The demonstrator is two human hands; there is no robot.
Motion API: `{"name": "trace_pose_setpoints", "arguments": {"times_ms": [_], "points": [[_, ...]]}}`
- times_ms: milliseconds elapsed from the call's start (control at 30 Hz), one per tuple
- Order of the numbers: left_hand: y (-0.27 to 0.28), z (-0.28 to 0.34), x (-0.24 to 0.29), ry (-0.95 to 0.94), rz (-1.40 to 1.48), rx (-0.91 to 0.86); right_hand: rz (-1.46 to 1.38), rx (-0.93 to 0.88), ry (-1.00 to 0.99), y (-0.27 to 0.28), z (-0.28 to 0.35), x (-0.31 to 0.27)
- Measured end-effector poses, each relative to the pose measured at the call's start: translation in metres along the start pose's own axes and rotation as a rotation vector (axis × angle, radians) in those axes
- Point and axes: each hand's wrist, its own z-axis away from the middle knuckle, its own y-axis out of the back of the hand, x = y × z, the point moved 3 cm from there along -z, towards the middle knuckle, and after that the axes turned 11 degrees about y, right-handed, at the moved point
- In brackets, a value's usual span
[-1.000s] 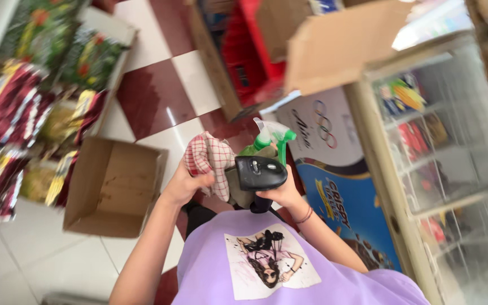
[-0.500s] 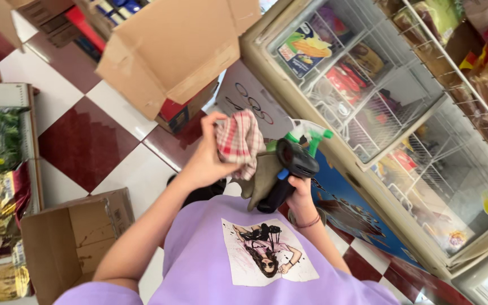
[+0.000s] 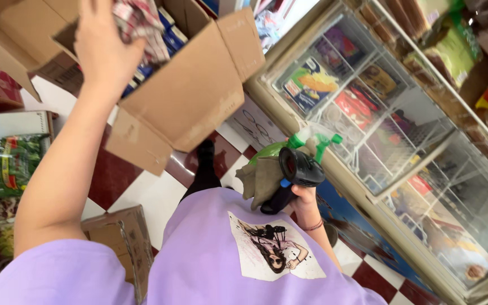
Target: The person scans bags of snacks with a handheld scanner and places them onto shelves. They then use a spray bottle and a cloth to clean the glass lid of a freezer.
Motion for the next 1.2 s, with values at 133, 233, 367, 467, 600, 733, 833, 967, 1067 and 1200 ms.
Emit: {"name": "trace_pose_setpoints", "arguments": {"times_ms": [133,233,367,467,600,733,833,967,1067,1200], "points": [[-0.018,-0.017,-0.006,0.075,-0.132,-0.252,-0.016,-0.058,-0.009,-0.041,-0.064,0.001],[-0.011,0.001,0.024,0.071,-0.02,-0.396,-0.144,-0.05,-0.03,-0.069,-0.103,0.009],[0.0,0.032,0.087,0.053,0.656,-0.923,-0.311,-0.044,-0.038,-0.109,-0.138,0.018],[0.012,0.022,0.1,0.083,0.619,-0.813,-0.319,-0.109,-0.046,-0.134,-0.164,0.03],[0.03,-0.001,0.092,-0.001,0.458,-0.472,-0.086,-0.157,-0.126,-0.165,-0.192,0.053],[0.029,-0.017,0.078,0.117,0.515,-0.512,0.13,-0.259,-0.043,-0.194,-0.219,0.07],[0.029,-0.026,0.066,0.165,0.45,-0.463,0.096,-0.323,-0.059,-0.221,-0.231,0.075],[0.03,-0.035,0.048,0.045,0.45,-0.288,0.369,-0.492,0.078,-0.263,-0.249,0.06],[0.015,-0.032,0.019,0.296,0.575,-0.392,0.625,-0.567,0.204,-0.287,-0.261,0.054],[0.0,-0.024,-0.007,0.484,1.023,-0.412,0.84,-0.712,0.465,-0.297,-0.279,0.057]]}}
